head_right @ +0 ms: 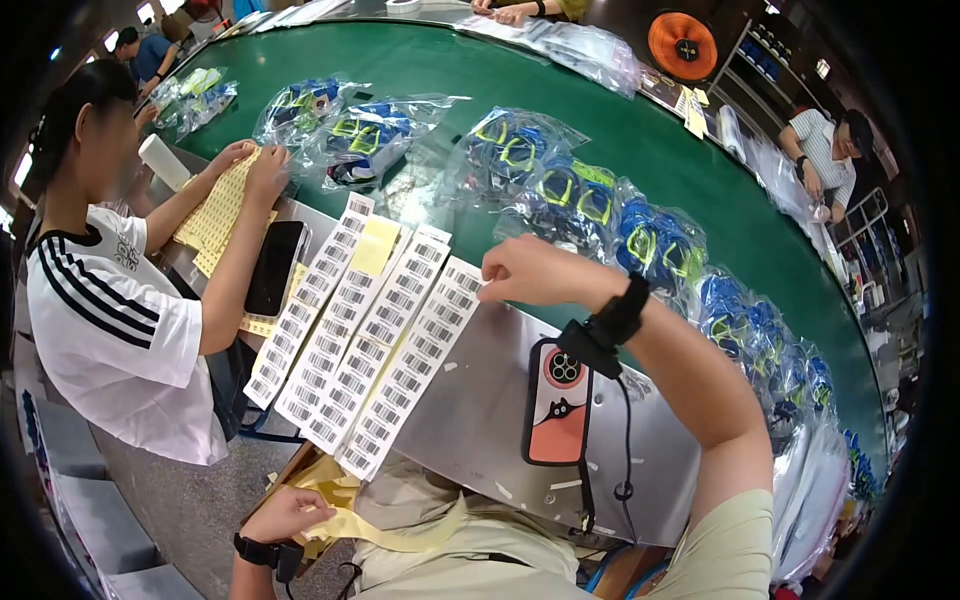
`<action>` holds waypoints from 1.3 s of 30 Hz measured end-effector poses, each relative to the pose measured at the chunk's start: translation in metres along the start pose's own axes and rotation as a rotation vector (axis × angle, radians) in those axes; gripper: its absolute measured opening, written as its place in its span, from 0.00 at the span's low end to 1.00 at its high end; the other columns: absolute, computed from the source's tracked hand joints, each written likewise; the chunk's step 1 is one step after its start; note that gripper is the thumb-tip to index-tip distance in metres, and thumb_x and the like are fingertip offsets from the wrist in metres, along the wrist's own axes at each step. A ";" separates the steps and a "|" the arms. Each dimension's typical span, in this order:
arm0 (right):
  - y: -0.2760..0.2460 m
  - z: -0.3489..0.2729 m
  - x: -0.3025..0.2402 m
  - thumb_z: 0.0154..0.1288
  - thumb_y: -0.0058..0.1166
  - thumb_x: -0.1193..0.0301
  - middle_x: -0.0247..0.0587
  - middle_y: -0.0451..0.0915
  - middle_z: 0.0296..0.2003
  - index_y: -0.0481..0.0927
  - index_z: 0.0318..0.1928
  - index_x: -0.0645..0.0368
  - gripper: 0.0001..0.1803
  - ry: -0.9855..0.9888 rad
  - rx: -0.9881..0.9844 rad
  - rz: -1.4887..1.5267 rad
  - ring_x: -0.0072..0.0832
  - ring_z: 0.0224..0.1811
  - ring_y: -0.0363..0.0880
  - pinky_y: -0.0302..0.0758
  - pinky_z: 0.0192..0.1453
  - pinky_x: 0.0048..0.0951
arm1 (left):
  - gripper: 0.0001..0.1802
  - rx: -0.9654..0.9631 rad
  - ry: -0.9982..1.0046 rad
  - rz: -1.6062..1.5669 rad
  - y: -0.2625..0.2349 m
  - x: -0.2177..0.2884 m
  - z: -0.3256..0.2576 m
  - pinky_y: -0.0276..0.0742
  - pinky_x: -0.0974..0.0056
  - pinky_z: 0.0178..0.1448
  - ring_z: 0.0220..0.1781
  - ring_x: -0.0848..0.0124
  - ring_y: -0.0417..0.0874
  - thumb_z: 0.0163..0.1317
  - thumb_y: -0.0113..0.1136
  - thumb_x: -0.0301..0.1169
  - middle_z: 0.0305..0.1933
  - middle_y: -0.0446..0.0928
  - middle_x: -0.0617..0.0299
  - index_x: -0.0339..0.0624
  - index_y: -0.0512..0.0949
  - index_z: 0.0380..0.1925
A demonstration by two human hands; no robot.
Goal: Apply size or barcode labels to shoes or shoe packaging on an assembly line.
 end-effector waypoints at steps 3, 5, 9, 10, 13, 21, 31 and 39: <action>0.030 0.008 0.028 0.56 0.64 0.57 0.50 0.83 0.29 0.80 0.35 0.68 0.23 0.065 0.172 -0.113 0.39 0.33 0.83 0.76 0.38 0.34 | 0.09 0.345 -0.105 0.471 0.000 -0.096 0.006 0.78 0.58 0.36 0.28 0.57 0.83 0.53 0.64 0.32 0.24 0.81 0.50 0.36 0.84 0.27; 0.036 0.016 0.037 0.54 0.65 0.53 0.50 0.82 0.28 0.80 0.34 0.69 0.27 0.257 0.241 -0.293 0.41 0.28 0.81 0.76 0.35 0.37 | 0.08 0.467 -0.121 0.658 0.008 -0.164 0.012 0.80 0.55 0.39 0.30 0.53 0.84 0.51 0.62 0.30 0.26 0.81 0.48 0.36 0.84 0.27; 0.039 0.021 0.054 0.54 0.67 0.57 0.42 0.79 0.21 0.79 0.27 0.67 0.22 0.340 0.077 0.142 0.26 0.19 0.74 0.67 0.21 0.29 | 0.07 0.457 -0.359 0.581 0.038 -0.247 0.017 0.81 0.54 0.44 0.35 0.54 0.85 0.50 0.63 0.29 0.29 0.83 0.50 0.39 0.85 0.28; 0.041 0.022 0.056 0.54 0.67 0.57 0.42 0.79 0.21 0.79 0.27 0.67 0.22 0.340 0.081 0.142 0.26 0.19 0.74 0.67 0.21 0.29 | 0.06 0.448 -0.364 0.510 0.041 -0.251 0.017 0.81 0.56 0.44 0.36 0.55 0.85 0.50 0.65 0.30 0.31 0.83 0.51 0.42 0.85 0.28; 0.043 0.020 0.053 0.56 0.65 0.72 0.36 0.77 0.18 0.79 0.23 0.64 0.10 0.341 0.243 0.567 0.19 0.18 0.72 0.65 0.21 0.20 | 0.17 0.362 -0.417 0.339 0.054 -0.256 0.025 0.79 0.55 0.50 0.44 0.53 0.84 0.52 0.66 0.34 0.37 0.83 0.47 0.38 0.82 0.41; 0.019 -0.027 -0.007 0.58 0.62 0.71 0.33 0.79 0.25 0.78 0.27 0.64 0.09 0.011 0.429 0.578 0.17 0.28 0.76 0.71 0.30 0.21 | 0.19 0.274 -0.120 0.178 -0.019 -0.040 -0.025 0.80 0.62 0.46 0.42 0.57 0.86 0.58 0.65 0.36 0.37 0.83 0.49 0.32 0.79 0.44; 0.028 -0.094 -0.100 0.64 0.55 0.81 0.34 0.78 0.33 0.69 0.44 0.61 0.11 -0.313 0.244 0.837 0.15 0.31 0.73 0.70 0.33 0.18 | 0.27 0.530 1.025 0.173 0.001 0.267 0.005 0.78 0.64 0.46 0.44 0.62 0.84 0.57 0.63 0.22 0.46 0.81 0.49 0.39 0.72 0.59; 0.027 -0.151 -0.073 0.65 0.57 0.77 0.32 0.80 0.33 0.79 0.46 0.65 0.10 -0.348 0.512 0.673 0.13 0.36 0.75 0.73 0.40 0.18 | 0.14 0.400 1.031 -0.151 0.050 0.294 0.044 0.78 0.73 0.41 0.36 0.77 0.83 0.59 0.61 0.18 0.38 0.83 0.58 0.33 0.80 0.47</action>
Point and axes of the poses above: each hand's wrist, its own z-axis towards the middle knuckle, its own y-axis out of the palm, x = y × z, the point moved 1 cm from there along z, towards the middle knuckle
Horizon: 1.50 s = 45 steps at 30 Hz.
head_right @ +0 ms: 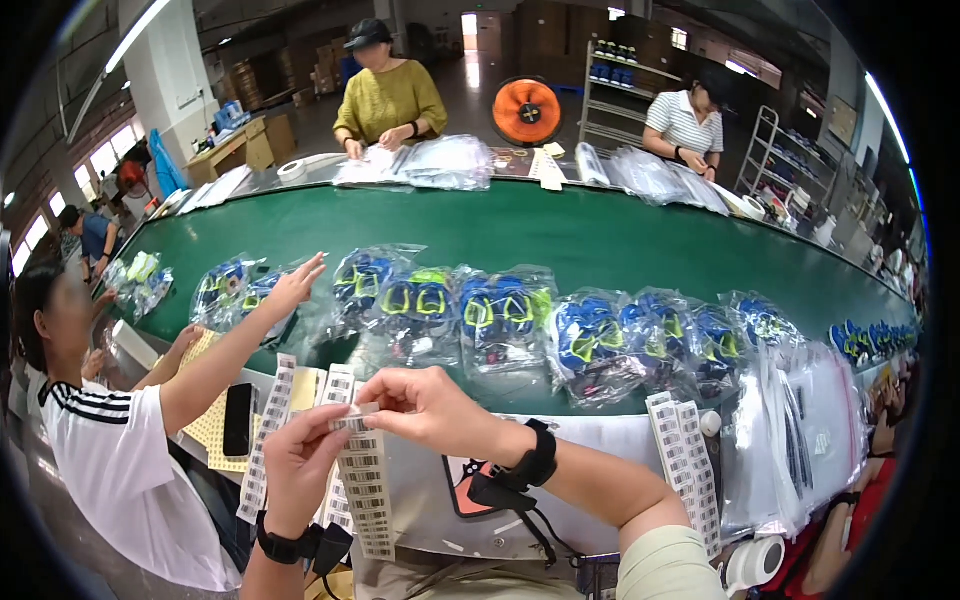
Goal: Apply size or barcode labels to shoes or shoe packaging on an assembly line.
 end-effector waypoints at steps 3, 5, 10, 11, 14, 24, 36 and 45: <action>-0.009 -0.007 0.000 0.64 0.57 0.76 0.37 0.83 0.36 0.82 0.42 0.66 0.08 -0.030 -0.005 -0.071 0.16 0.37 0.78 0.75 0.42 0.20 | 0.14 -0.005 -0.047 -0.030 0.013 0.003 -0.001 0.77 0.74 0.40 0.37 0.79 0.81 0.58 0.60 0.14 0.37 0.82 0.59 0.30 0.79 0.46; -0.008 -0.009 0.003 0.62 0.58 0.76 0.39 0.82 0.32 0.82 0.40 0.67 0.08 -0.077 0.027 -0.069 0.20 0.34 0.79 0.75 0.39 0.23 | 0.14 0.038 -0.085 -0.041 0.018 0.000 -0.003 0.77 0.74 0.39 0.36 0.80 0.80 0.58 0.59 0.14 0.36 0.82 0.60 0.30 0.79 0.45; -0.007 -0.025 0.019 0.59 0.61 0.77 0.39 0.75 0.36 0.81 0.39 0.64 0.08 -0.381 0.198 -0.416 0.30 0.35 0.77 0.75 0.37 0.29 | 0.09 0.121 -0.111 -0.013 0.027 -0.028 -0.009 0.73 0.77 0.37 0.33 0.82 0.78 0.60 0.58 0.15 0.31 0.79 0.64 0.28 0.78 0.41; -0.007 -0.029 0.020 0.57 0.62 0.77 0.40 0.74 0.36 0.80 0.39 0.64 0.08 -0.422 0.243 -0.496 0.32 0.35 0.77 0.75 0.37 0.30 | 0.09 0.112 -0.113 0.003 0.029 -0.031 -0.009 0.72 0.77 0.36 0.33 0.82 0.77 0.59 0.58 0.15 0.31 0.79 0.65 0.28 0.78 0.40; -0.005 -0.037 0.026 0.55 0.62 0.79 0.42 0.75 0.36 0.79 0.37 0.64 0.08 -0.478 0.317 -0.573 0.35 0.36 0.77 0.76 0.38 0.31 | 0.09 0.165 -0.109 0.014 0.048 -0.025 -0.014 0.72 0.78 0.36 0.33 0.82 0.77 0.59 0.58 0.14 0.32 0.79 0.64 0.29 0.77 0.40; -0.002 -0.038 0.035 0.38 0.58 0.78 0.47 0.77 0.39 0.78 0.30 0.69 0.13 -0.709 0.223 -0.914 0.40 0.41 0.78 0.78 0.42 0.36 | 0.21 0.075 -0.298 -0.240 0.049 -0.050 -0.021 0.78 0.73 0.45 0.44 0.74 0.82 0.59 0.55 0.11 0.45 0.79 0.53 0.28 0.70 0.54; -0.183 0.134 0.105 0.59 0.62 0.73 0.34 0.81 0.29 0.81 0.31 0.61 0.05 0.210 0.607 0.026 0.20 0.31 0.75 0.71 0.35 0.24 | 0.22 0.157 -0.443 -0.308 0.060 -0.133 -0.062 0.78 0.72 0.44 0.45 0.72 0.82 0.63 0.59 0.19 0.46 0.80 0.50 0.28 0.68 0.56; -0.267 0.274 0.242 0.57 0.61 0.77 0.63 0.71 0.53 0.74 0.50 0.72 0.21 0.736 0.584 0.199 0.49 0.49 0.76 0.80 0.42 0.50 | 0.18 -0.014 -0.279 -0.318 -0.135 -0.248 0.081 0.71 0.72 0.39 0.35 0.78 0.74 0.66 0.50 0.23 0.35 0.76 0.65 0.38 0.71 0.56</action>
Point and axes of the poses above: each hand's wrist, its own z-axis towards the middle knuckle, its own y-axis out of the palm, x = y × z, the point moved 1 cm from there along z, towards the middle knuckle
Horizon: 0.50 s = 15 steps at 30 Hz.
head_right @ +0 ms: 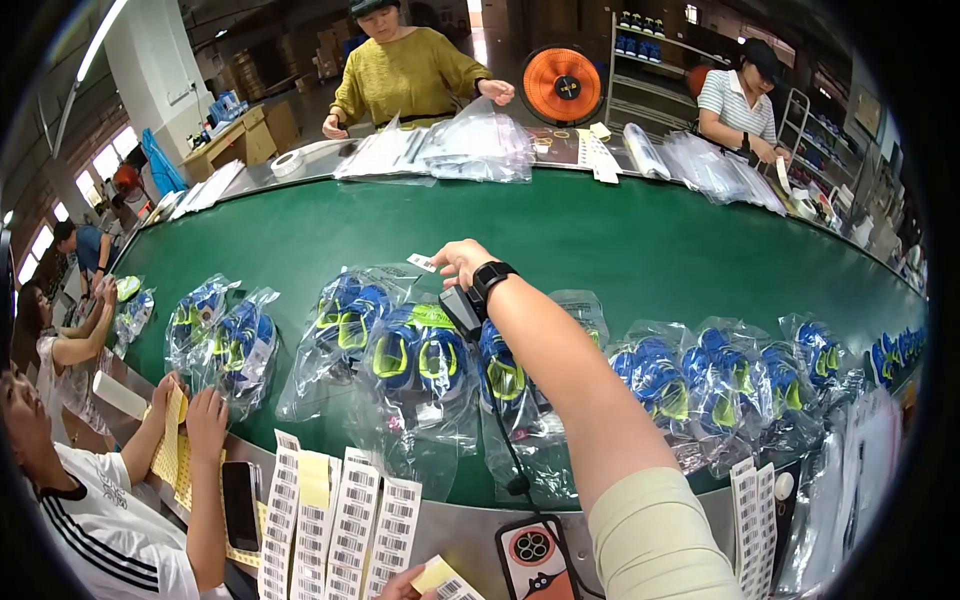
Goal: Apply size or barcode labels to shoes or shoe packaging on an assembly line.
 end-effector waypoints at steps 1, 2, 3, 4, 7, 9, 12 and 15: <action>0.014 0.005 -0.003 0.58 0.60 0.78 0.64 0.73 0.50 0.74 0.49 0.74 0.19 -0.005 -0.027 0.025 0.50 0.48 0.77 0.80 0.42 0.51 | 0.18 -0.052 0.061 -0.086 -0.043 -0.004 0.019 0.72 0.72 0.41 0.38 0.77 0.75 0.67 0.47 0.24 0.37 0.75 0.66 0.39 0.69 0.57; 0.027 0.010 -0.005 0.58 0.58 0.79 0.65 0.75 0.48 0.74 0.47 0.75 0.16 -0.007 -0.051 0.050 0.51 0.47 0.78 0.81 0.41 0.53 | 0.18 -0.106 0.120 -0.172 -0.086 -0.003 0.035 0.73 0.71 0.44 0.41 0.77 0.75 0.69 0.44 0.25 0.39 0.75 0.66 0.40 0.68 0.58; 0.040 0.013 -0.007 0.58 0.58 0.79 0.65 0.75 0.48 0.74 0.47 0.75 0.16 -0.006 -0.072 0.053 0.51 0.47 0.78 0.81 0.41 0.53 | 0.18 -0.159 0.178 -0.257 -0.143 0.020 0.072 0.73 0.71 0.46 0.44 0.76 0.76 0.71 0.40 0.26 0.41 0.75 0.66 0.41 0.66 0.59; 0.054 0.016 -0.009 0.59 0.57 0.80 0.63 0.77 0.44 0.74 0.45 0.75 0.14 0.029 -0.147 0.119 0.50 0.42 0.80 0.81 0.41 0.52 | 0.18 -0.140 0.180 -0.241 -0.172 0.012 0.063 0.73 0.71 0.46 0.44 0.76 0.76 0.71 0.40 0.26 0.41 0.75 0.66 0.41 0.66 0.59; 0.039 0.030 0.005 0.58 0.56 0.82 0.55 0.81 0.31 0.76 0.36 0.71 0.05 0.064 -0.134 0.176 0.45 0.30 0.82 0.81 0.36 0.47 | 0.22 0.140 0.216 0.186 -0.138 0.004 0.082 0.71 0.75 0.44 0.43 0.78 0.75 0.72 0.38 0.28 0.41 0.74 0.65 0.43 0.61 0.65; 0.025 0.041 0.014 0.57 0.57 0.83 0.52 0.80 0.26 0.77 0.29 0.69 0.02 0.082 -0.061 0.207 0.41 0.26 0.81 0.80 0.32 0.43 | 0.22 0.102 0.173 0.185 -0.040 -0.013 0.063 0.71 0.74 0.42 0.41 0.78 0.74 0.71 0.41 0.27 0.40 0.74 0.65 0.42 0.63 0.64; 0.045 0.042 0.014 0.55 0.57 0.86 0.49 0.77 0.25 0.74 0.37 0.70 0.09 0.029 -0.031 0.135 0.35 0.22 0.78 0.81 0.28 0.43 | 0.22 0.124 0.095 0.246 0.109 -0.046 -0.059 0.70 0.73 0.38 0.36 0.78 0.73 0.67 0.48 0.25 0.36 0.74 0.65 0.39 0.67 0.61; 0.062 0.016 0.009 0.52 0.56 0.90 0.49 0.77 0.25 0.65 0.52 0.67 0.25 -0.127 0.044 0.107 0.33 0.19 0.77 0.82 0.25 0.42 | 0.21 0.164 0.001 0.301 0.199 -0.069 -0.181 0.68 0.73 0.33 0.31 0.78 0.72 0.63 0.55 0.23 0.32 0.75 0.65 0.37 0.71 0.58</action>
Point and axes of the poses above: each hand's wrist, its own z-axis towards the middle knuckle, its own y-axis out of the palm, x = y × z, the point moved 1 cm from there along z, towards the middle knuckle
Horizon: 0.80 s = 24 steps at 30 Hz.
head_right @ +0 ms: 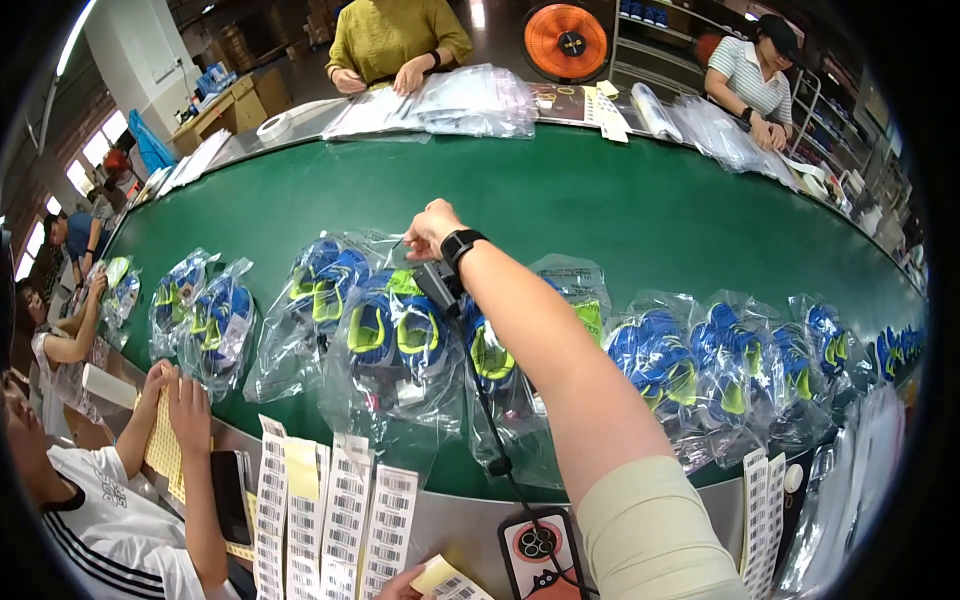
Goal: Apply size or barcode labels to shoes or shoe packaging on an assembly line.
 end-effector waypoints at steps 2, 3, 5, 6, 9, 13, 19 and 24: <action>-0.029 -0.003 -0.009 0.48 0.63 0.87 0.49 0.78 0.29 0.52 0.66 0.64 0.46 -0.158 0.041 -0.193 0.31 0.19 0.78 0.82 0.22 0.39 | 0.21 0.005 -0.084 0.019 0.004 0.046 -0.008 0.68 0.72 0.30 0.27 0.78 0.71 0.60 0.60 0.22 0.29 0.75 0.65 0.35 0.74 0.55; -0.021 -0.030 -0.024 0.45 0.70 0.80 0.56 0.80 0.38 0.50 0.69 0.63 0.53 -0.289 0.099 -0.525 0.39 0.32 0.83 0.84 0.36 0.40 | 0.21 0.052 -0.140 0.042 0.004 0.082 0.017 0.67 0.72 0.29 0.26 0.79 0.70 0.59 0.62 0.21 0.28 0.75 0.65 0.34 0.75 0.54; -0.041 -0.063 -0.035 0.51 0.68 0.60 0.62 0.73 0.57 0.64 0.65 0.65 0.43 -0.574 0.050 -0.890 0.50 0.61 0.72 0.71 0.62 0.38 | 0.23 0.046 -0.040 0.118 0.003 0.084 0.020 0.71 0.71 0.31 0.27 0.77 0.74 0.59 0.62 0.20 0.30 0.77 0.62 0.34 0.74 0.55; -0.048 -0.083 -0.034 0.54 0.65 0.58 0.59 0.75 0.56 0.72 0.58 0.66 0.35 -0.660 -0.015 -0.959 0.49 0.57 0.75 0.72 0.60 0.38 | 0.19 0.017 -0.118 0.063 0.001 0.084 0.020 0.75 0.71 0.38 0.35 0.75 0.79 0.62 0.59 0.21 0.38 0.80 0.58 0.33 0.74 0.55; -0.072 -0.158 -0.036 0.55 0.62 0.63 0.52 0.80 0.43 0.80 0.43 0.64 0.20 -0.789 -0.173 -1.116 0.44 0.48 0.78 0.74 0.52 0.38 | 0.20 0.072 -0.163 -0.160 0.003 0.079 0.019 0.80 0.72 0.38 0.35 0.77 0.83 0.58 0.63 0.19 0.37 0.83 0.55 0.30 0.75 0.52; -0.093 -0.229 0.014 0.53 0.65 0.61 0.53 0.72 0.55 0.80 0.44 0.58 0.20 -0.936 -0.408 -1.369 0.47 0.59 0.69 0.69 0.58 0.42 | 0.20 0.024 -0.199 -0.158 0.004 0.077 0.022 0.80 0.72 0.39 0.35 0.76 0.84 0.61 0.60 0.19 0.37 0.83 0.54 0.31 0.73 0.54; -0.093 -0.253 0.034 0.48 0.65 0.63 0.53 0.69 0.55 0.80 0.45 0.52 0.21 -1.152 -0.125 -1.674 0.44 0.53 0.70 0.65 0.55 0.47 | 0.21 0.088 -0.191 -0.213 0.007 0.082 0.025 0.79 0.73 0.40 0.39 0.75 0.83 0.63 0.57 0.18 0.43 0.81 0.54 0.31 0.69 0.57; -0.135 -0.250 0.029 0.43 0.63 0.69 0.47 0.71 0.45 0.81 0.39 0.53 0.18 -1.099 0.064 -1.844 0.41 0.48 0.71 0.66 0.50 0.45 | 0.24 0.098 -0.293 -0.399 0.002 0.088 0.033 0.77 0.74 0.47 0.45 0.74 0.82 0.63 0.55 0.16 0.50 0.79 0.50 0.28 0.66 0.59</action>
Point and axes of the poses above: each hand's wrist, its own z-axis towards the middle knuckle, its own y-axis out of the palm, x = y × z, the point moved 1 cm from there along z, towards the middle knuckle
